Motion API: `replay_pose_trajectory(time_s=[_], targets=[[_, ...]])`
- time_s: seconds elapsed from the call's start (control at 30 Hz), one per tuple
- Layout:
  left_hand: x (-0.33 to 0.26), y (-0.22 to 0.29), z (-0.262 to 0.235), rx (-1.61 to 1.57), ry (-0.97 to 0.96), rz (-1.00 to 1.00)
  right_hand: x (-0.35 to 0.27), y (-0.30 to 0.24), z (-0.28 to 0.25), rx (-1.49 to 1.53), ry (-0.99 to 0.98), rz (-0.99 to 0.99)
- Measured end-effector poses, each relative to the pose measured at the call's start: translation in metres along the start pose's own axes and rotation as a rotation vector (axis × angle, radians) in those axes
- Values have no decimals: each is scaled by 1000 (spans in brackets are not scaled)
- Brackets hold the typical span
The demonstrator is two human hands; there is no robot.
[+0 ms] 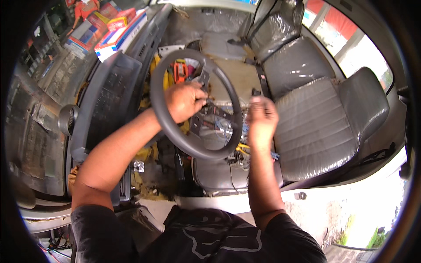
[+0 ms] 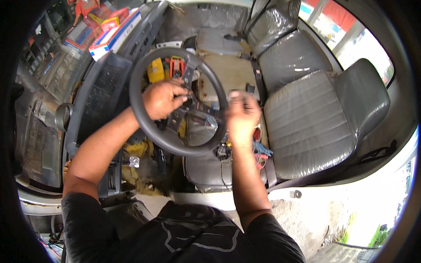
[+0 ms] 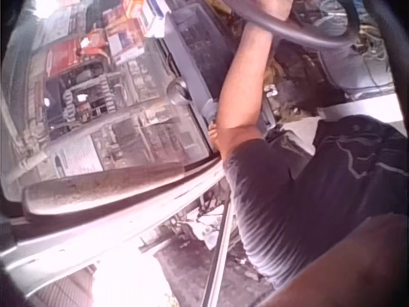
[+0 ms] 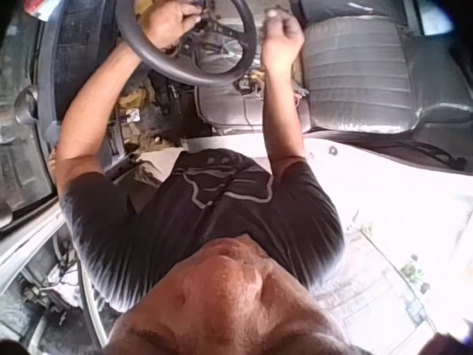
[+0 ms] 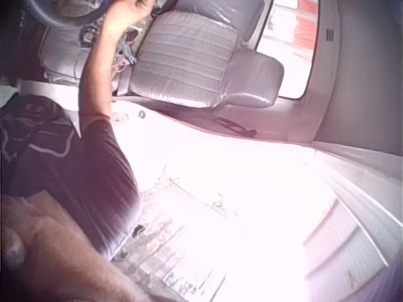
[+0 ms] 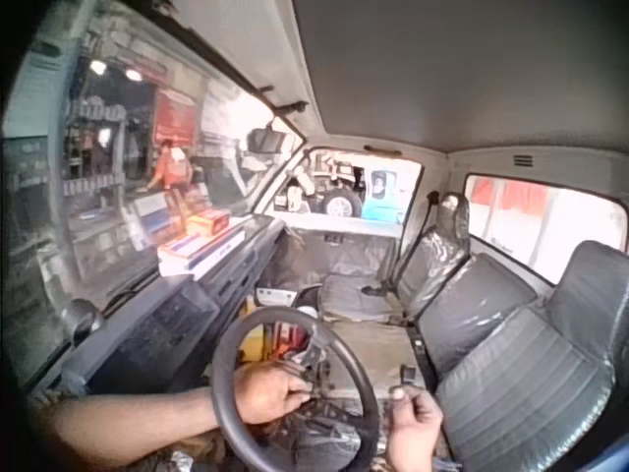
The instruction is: The person installs a MOMO steering wheel onto a vehicle's steering column. They align the wheel, insert and tighten the central nut with a screwdriver, and secure the wheel to the column.
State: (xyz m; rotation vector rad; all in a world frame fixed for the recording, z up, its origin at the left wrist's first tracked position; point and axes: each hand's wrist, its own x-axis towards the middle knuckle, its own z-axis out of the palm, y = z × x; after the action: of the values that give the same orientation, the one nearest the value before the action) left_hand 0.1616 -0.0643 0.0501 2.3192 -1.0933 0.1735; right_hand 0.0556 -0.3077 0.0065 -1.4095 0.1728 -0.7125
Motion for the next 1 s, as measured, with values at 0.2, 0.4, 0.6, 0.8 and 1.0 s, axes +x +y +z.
replay_pose_trajectory(time_s=[0.2,0.4,0.6,0.8,1.0], targets=[[0,-6,-1,1,34,69,-88,90,-75,-446,75,66],[2,-2,-4,17,-17,57,-264,187,-25,-447,-992,337],[1,-4,-3,60,-63,31,-322,323,82,-699,-1437,331],[16,-16,6,212,-27,171,-339,471,149,-1121,-1154,498],[11,-21,12,235,-133,4,-326,518,172,-1178,-923,683]])
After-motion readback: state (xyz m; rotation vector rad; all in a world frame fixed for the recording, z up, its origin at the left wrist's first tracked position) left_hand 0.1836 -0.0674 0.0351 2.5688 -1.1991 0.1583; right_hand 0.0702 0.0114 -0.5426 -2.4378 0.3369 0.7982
